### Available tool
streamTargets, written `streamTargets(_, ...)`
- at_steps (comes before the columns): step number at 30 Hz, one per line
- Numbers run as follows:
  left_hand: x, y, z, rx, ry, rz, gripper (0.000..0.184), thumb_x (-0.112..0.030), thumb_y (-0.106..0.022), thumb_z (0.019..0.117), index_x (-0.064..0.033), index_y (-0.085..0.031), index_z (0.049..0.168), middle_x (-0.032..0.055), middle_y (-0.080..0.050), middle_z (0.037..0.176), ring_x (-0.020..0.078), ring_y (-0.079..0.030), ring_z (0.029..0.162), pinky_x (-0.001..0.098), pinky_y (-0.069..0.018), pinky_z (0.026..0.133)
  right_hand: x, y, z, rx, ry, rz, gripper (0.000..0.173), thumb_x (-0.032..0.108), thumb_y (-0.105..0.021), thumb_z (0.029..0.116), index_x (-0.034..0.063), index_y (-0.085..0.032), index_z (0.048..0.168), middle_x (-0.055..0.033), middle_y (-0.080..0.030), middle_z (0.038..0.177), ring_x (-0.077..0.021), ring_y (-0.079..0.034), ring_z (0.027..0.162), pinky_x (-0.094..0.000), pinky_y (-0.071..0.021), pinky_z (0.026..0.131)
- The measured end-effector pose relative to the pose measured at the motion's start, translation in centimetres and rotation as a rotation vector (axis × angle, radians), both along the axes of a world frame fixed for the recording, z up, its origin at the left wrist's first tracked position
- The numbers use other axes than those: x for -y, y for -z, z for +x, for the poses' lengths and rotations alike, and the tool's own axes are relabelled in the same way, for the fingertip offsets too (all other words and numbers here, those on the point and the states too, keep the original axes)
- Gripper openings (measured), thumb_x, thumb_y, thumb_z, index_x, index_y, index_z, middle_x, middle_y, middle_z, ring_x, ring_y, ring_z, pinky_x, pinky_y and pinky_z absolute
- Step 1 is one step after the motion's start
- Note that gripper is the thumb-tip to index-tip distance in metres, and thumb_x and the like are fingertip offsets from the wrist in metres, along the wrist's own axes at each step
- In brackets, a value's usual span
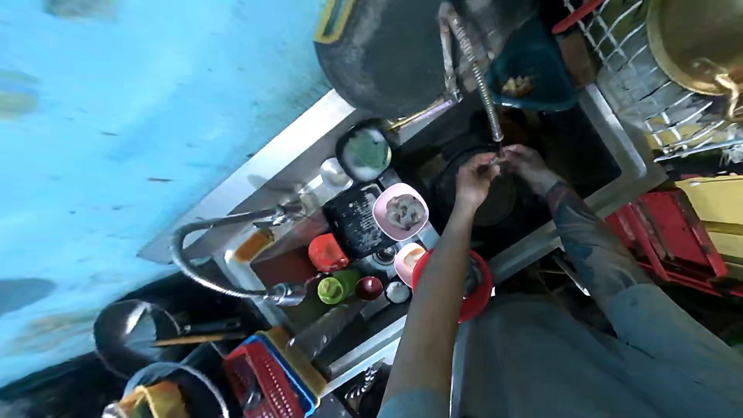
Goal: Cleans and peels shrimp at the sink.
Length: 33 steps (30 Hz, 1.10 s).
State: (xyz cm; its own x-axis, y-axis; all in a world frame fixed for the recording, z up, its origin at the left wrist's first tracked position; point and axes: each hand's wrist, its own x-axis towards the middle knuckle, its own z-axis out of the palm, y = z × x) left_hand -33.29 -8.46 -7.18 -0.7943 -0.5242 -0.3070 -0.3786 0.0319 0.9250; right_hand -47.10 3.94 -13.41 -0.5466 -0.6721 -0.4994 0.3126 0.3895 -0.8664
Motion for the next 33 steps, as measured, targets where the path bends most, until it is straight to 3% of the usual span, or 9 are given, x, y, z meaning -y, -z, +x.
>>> streamTargets(4, -0.5, 2.7, -2.6, -0.075, -0.052, 0.076, 0.030, -0.006, -0.071, 0.0951, -0.0016, -0.069, 0.124, 0.0114, -0.071, 0.120, 0.0179, -0.070, 0.106, 0.0359, -0.0583, 0.095, -2.3, -0.6, -0.8, 0.023, 0.079, 0.041, 0.032, 0.024, -0.051, 0.1091, 0.0053, -0.061, 0.133, -0.0095, -0.070, 0.126, -0.0184, -0.068, 0.114, -0.0383, -0.0548, 0.101)
streamTargets(10, -0.5, 3.5, -2.8, -0.214, -0.055, 0.087, 0.026, -0.002, -0.069, 0.0955, 0.0027, -0.068, 0.121, 0.0126, -0.071, 0.124, 0.0188, -0.070, 0.107, 0.0349, -0.0587, 0.095, -3.1, -0.3, -1.1, -0.011, 0.108, 0.017, 0.030, 0.022, -0.051, 0.1089, 0.0064, -0.062, 0.132, -0.0088, -0.070, 0.126, -0.0184, -0.066, 0.117, -0.0376, -0.0540, 0.103)
streamTargets(15, -0.4, 3.3, -2.0, -0.240, -0.082, 0.133, 0.029, -0.001, -0.071, 0.0940, 0.0024, -0.068, 0.122, 0.0131, -0.071, 0.120, 0.0221, -0.070, 0.108, 0.0382, -0.0590, 0.096, -2.2, -0.9, -0.9, -0.050, 0.130, -0.068, 0.028, 0.018, -0.051, 0.1082, 0.0041, -0.064, 0.129, -0.0099, -0.070, 0.124, -0.0189, -0.067, 0.115, -0.0371, -0.0545, 0.103)
streamTargets(22, -0.4, 2.9, -1.2, -0.237, -0.115, 0.137, 0.027, 0.000, -0.072, 0.0928, 0.0017, -0.068, 0.120, 0.0115, -0.072, 0.113, 0.0186, -0.070, 0.103, 0.0351, -0.0590, 0.093, -1.6, -1.4, -0.7, -0.122, 0.107, -0.110, 0.026, 0.015, -0.053, 0.1072, 0.0028, -0.064, 0.128, -0.0099, -0.071, 0.121, -0.0185, -0.066, 0.117, -0.0373, -0.0539, 0.104)
streamTargets(33, -0.4, 2.8, -1.9, -0.208, -0.148, 0.164, 0.028, -0.002, -0.071, 0.0941, 0.0020, -0.065, 0.121, 0.0114, -0.071, 0.112, 0.0186, -0.070, 0.103, 0.0348, -0.0593, 0.093, -1.5, -2.1, -0.1, -0.183, 0.072, -0.142, 0.029, 0.018, -0.051, 0.1085, 0.0048, -0.065, 0.130, -0.0088, -0.069, 0.125, -0.0158, -0.065, 0.119, -0.0341, -0.0531, 0.104)
